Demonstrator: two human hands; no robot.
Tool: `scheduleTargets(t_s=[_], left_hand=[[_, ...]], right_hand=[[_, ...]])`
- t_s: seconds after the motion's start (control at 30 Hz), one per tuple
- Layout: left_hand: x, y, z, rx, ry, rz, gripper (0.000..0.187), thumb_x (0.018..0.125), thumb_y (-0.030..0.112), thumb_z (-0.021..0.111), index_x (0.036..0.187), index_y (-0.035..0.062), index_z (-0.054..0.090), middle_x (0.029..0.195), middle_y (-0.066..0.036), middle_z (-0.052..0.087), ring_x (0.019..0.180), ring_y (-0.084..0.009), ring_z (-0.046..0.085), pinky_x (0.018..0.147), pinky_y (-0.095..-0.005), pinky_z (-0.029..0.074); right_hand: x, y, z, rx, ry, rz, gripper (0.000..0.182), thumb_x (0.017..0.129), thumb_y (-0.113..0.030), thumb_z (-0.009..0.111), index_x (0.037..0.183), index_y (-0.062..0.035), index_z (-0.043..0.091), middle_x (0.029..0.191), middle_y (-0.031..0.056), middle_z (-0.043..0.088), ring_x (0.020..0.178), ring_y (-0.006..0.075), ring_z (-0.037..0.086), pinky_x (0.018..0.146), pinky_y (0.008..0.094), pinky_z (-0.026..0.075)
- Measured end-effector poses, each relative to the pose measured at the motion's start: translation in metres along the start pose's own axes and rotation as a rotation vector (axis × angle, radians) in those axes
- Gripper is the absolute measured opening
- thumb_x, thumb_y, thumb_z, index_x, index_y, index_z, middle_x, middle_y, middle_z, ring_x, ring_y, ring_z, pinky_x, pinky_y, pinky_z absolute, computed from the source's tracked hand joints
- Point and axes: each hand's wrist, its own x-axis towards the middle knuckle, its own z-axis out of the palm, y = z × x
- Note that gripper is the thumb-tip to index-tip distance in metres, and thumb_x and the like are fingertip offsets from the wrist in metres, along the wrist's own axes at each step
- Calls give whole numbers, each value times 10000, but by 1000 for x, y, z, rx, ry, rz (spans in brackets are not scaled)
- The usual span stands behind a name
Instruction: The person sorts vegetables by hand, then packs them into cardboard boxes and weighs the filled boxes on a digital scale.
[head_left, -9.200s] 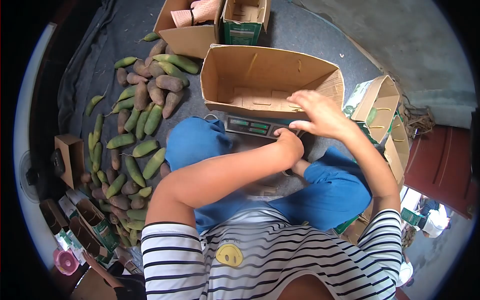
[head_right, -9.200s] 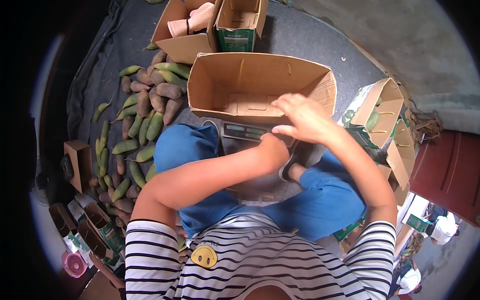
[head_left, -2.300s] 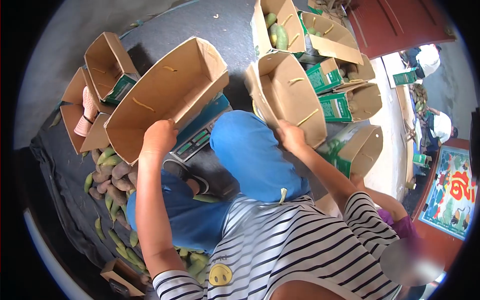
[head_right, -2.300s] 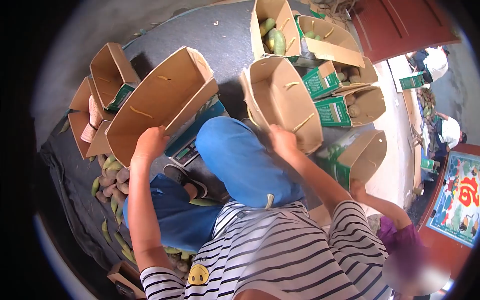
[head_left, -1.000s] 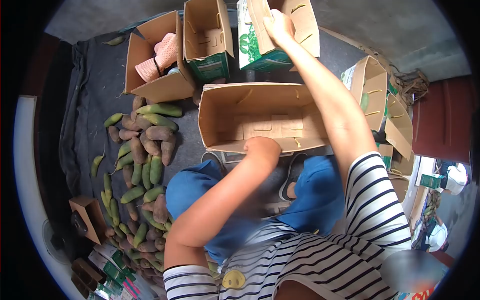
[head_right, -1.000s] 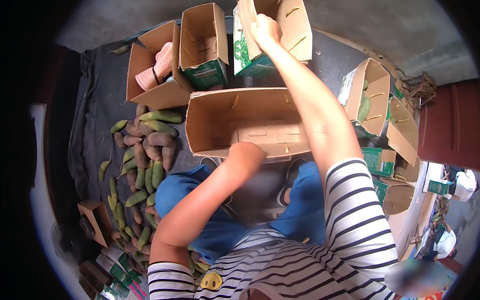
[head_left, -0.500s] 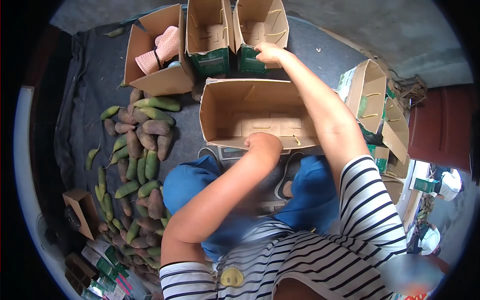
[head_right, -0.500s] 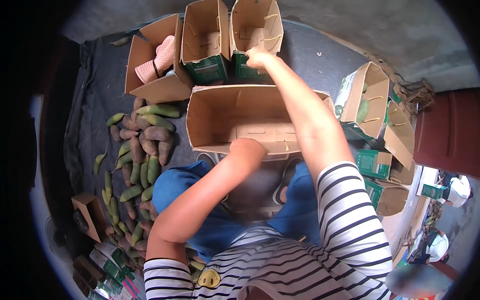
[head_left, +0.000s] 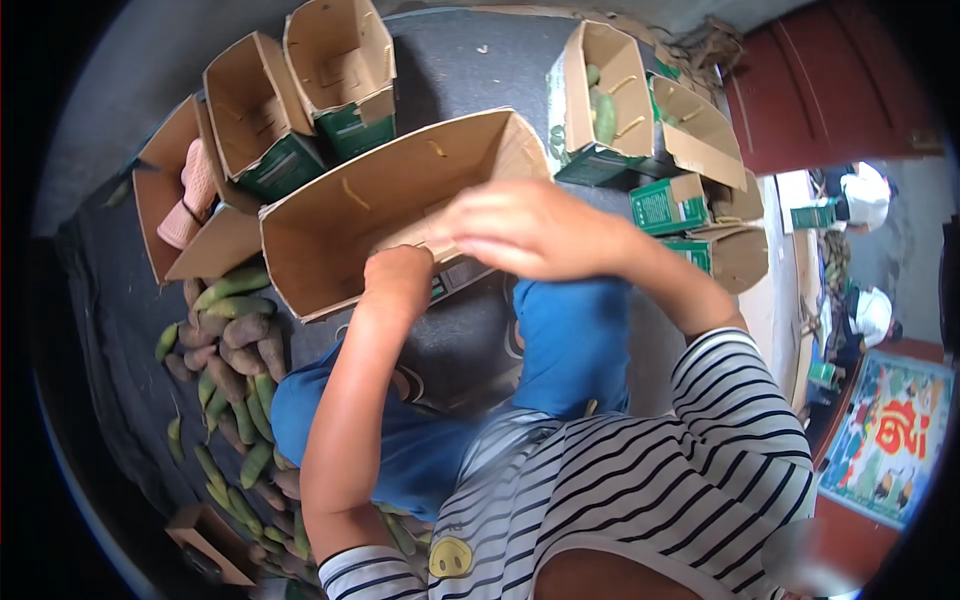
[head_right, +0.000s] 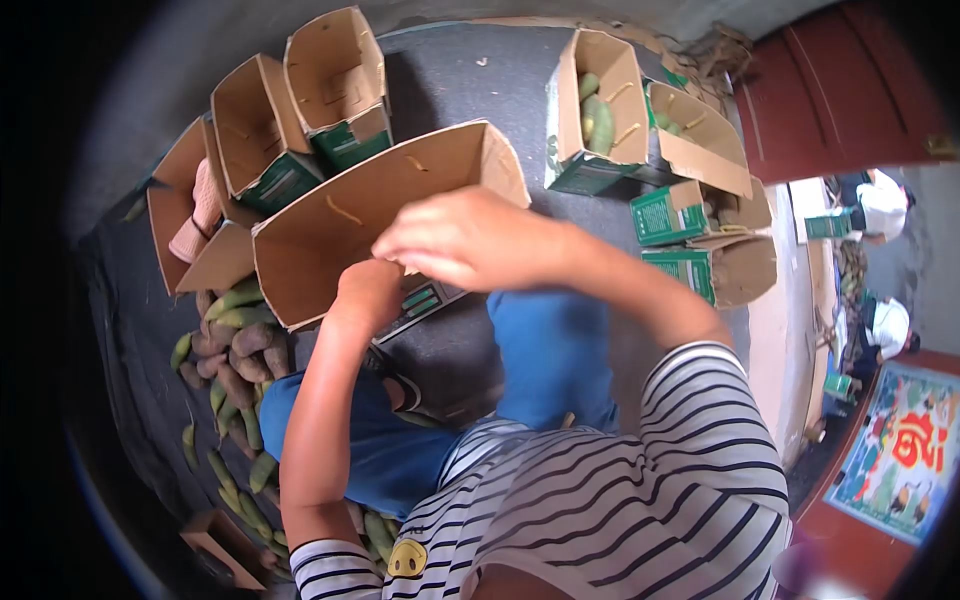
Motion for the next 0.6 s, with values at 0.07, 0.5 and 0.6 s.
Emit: scheduleTargets(t_s=[0.07,0.5,0.6], left_hand=[[1,1,3,6,58,10,176,732,68,573,874,52,676,905,-154,662,876,-292,647,735,-393,522],[0,3,4,52,45,68,190,755,190,644,869,39,621,848,-160,648,833,-325,627,715,-422,501],[0,4,5,60,55,73,192,756,191,653,867,38,619,837,-166,646,819,-327,629,706,-422,504]], right_hand=[[-32,-15,1,-145,62,28,203,847,-112,550,1029,-63,624,936,109,627,873,282,603,750,361,487],[-120,-16,30,-69,555,556,150,878,-119,530,962,-24,611,922,119,616,854,269,605,741,340,480],[-121,-18,31,-93,574,558,161,879,-98,536,992,-12,611,964,125,614,899,247,608,786,315,474]])
